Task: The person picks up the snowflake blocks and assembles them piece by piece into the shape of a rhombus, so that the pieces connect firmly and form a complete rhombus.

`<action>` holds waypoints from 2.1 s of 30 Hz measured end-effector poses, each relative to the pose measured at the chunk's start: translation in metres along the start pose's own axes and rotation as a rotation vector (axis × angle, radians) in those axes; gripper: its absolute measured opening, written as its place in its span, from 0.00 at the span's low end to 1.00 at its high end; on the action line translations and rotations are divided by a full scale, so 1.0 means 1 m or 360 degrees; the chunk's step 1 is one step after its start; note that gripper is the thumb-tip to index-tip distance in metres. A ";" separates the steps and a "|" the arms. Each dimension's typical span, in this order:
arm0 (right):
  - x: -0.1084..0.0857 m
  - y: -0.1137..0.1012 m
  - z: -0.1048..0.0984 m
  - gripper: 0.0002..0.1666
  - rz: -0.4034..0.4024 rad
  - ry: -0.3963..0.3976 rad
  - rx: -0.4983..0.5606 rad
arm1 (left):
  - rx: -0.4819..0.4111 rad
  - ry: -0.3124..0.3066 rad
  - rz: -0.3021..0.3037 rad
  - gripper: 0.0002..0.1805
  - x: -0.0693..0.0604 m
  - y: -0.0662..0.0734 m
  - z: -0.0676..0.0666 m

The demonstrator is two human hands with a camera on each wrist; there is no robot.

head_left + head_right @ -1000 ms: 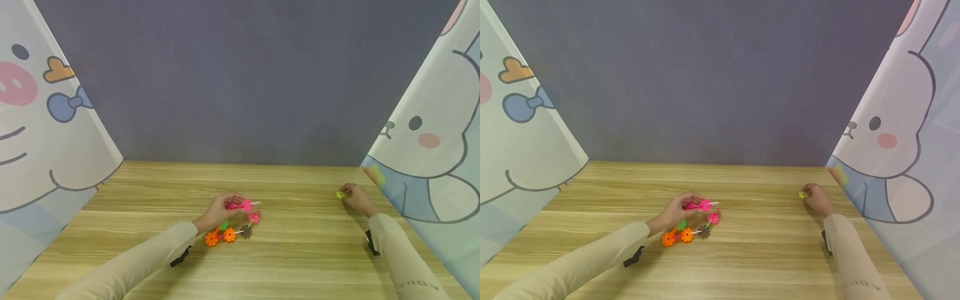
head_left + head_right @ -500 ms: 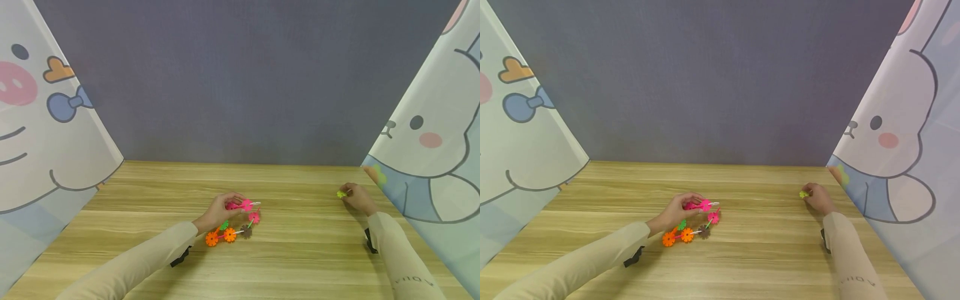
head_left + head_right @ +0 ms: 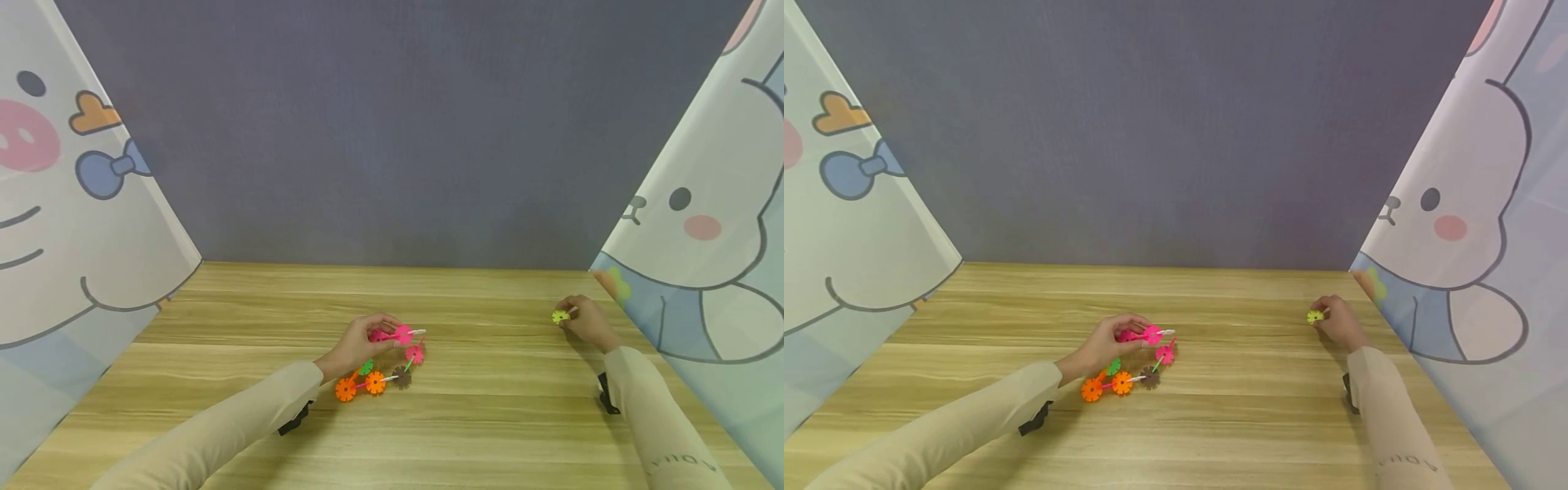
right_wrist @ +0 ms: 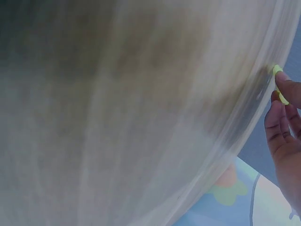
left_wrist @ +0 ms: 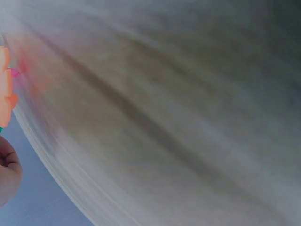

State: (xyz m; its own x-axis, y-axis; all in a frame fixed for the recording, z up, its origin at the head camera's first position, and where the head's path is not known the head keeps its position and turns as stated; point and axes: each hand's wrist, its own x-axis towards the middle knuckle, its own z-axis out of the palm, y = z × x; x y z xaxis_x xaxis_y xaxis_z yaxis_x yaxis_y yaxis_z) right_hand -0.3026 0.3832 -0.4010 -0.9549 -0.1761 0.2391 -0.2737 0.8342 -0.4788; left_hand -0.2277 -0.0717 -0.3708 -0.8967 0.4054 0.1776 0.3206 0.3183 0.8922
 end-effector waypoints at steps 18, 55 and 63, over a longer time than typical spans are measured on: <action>-0.003 -0.026 0.001 0.12 -0.0099 0.0049 0.0119 | 0.0030 -0.0019 0.0016 0.17 0.001 -0.004 0.000; 0.000 -0.155 0.066 0.09 -0.0371 -0.0231 0.0663 | 0.0059 -0.0020 0.0026 0.17 0.000 -0.004 0.000; 0.000 -0.176 0.074 0.09 -0.0461 -0.0283 0.0780 | 0.0058 -0.0004 0.0021 0.17 0.000 -0.005 0.000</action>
State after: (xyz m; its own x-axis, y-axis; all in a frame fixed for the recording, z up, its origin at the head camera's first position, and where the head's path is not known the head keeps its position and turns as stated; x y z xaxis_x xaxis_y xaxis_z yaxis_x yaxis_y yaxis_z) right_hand -0.2628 0.1975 -0.3794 -0.8264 -0.4806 0.2935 -0.5069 0.4079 -0.7594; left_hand -0.2295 -0.0731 -0.3755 -0.8915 0.4121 0.1883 0.3435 0.3438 0.8739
